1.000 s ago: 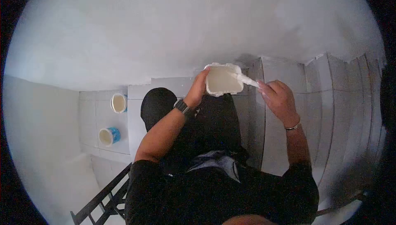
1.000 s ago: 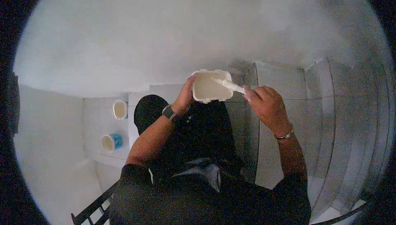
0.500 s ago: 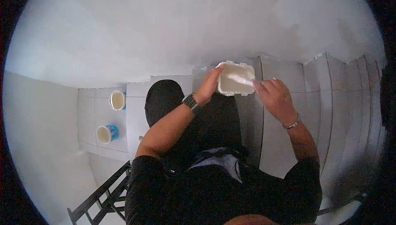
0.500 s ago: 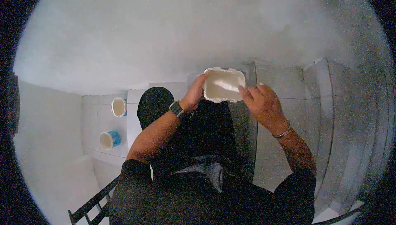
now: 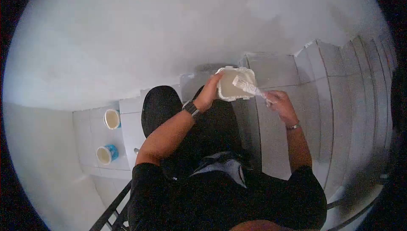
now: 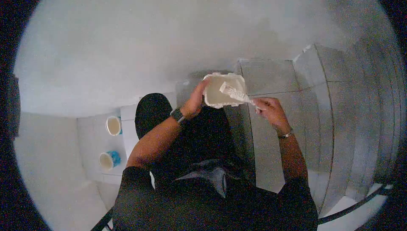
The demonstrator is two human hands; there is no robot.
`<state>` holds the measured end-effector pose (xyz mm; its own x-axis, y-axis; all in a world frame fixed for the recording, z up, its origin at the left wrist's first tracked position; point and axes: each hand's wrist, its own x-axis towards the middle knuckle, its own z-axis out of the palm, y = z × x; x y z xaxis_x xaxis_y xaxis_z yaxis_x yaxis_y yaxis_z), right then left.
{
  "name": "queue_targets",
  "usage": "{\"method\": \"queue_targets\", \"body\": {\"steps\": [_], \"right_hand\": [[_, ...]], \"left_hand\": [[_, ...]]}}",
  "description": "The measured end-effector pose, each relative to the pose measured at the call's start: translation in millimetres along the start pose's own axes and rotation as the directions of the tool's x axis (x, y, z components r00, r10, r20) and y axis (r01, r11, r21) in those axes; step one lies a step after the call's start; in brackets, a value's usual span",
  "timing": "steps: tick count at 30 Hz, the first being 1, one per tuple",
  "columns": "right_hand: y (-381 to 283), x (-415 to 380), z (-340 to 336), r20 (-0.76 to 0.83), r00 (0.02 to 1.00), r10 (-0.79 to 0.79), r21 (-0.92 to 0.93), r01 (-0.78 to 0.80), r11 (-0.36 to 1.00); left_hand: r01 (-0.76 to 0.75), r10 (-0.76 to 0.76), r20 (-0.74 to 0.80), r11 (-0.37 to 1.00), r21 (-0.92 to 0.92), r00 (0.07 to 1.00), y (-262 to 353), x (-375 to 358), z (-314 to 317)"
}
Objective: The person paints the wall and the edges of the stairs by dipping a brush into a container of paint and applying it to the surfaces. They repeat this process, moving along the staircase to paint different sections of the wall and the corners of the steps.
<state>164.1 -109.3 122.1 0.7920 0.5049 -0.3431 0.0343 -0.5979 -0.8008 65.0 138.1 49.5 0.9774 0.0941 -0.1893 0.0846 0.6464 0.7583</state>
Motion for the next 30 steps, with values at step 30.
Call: {"method": "queue_targets", "body": {"steps": [30], "right_hand": [[75,143,-157,-0.705,0.708,0.045,0.374,0.318,0.871]], "left_hand": [[0.088,-0.095,-0.067,0.991,-0.102,0.993,-30,10,-22]]}}
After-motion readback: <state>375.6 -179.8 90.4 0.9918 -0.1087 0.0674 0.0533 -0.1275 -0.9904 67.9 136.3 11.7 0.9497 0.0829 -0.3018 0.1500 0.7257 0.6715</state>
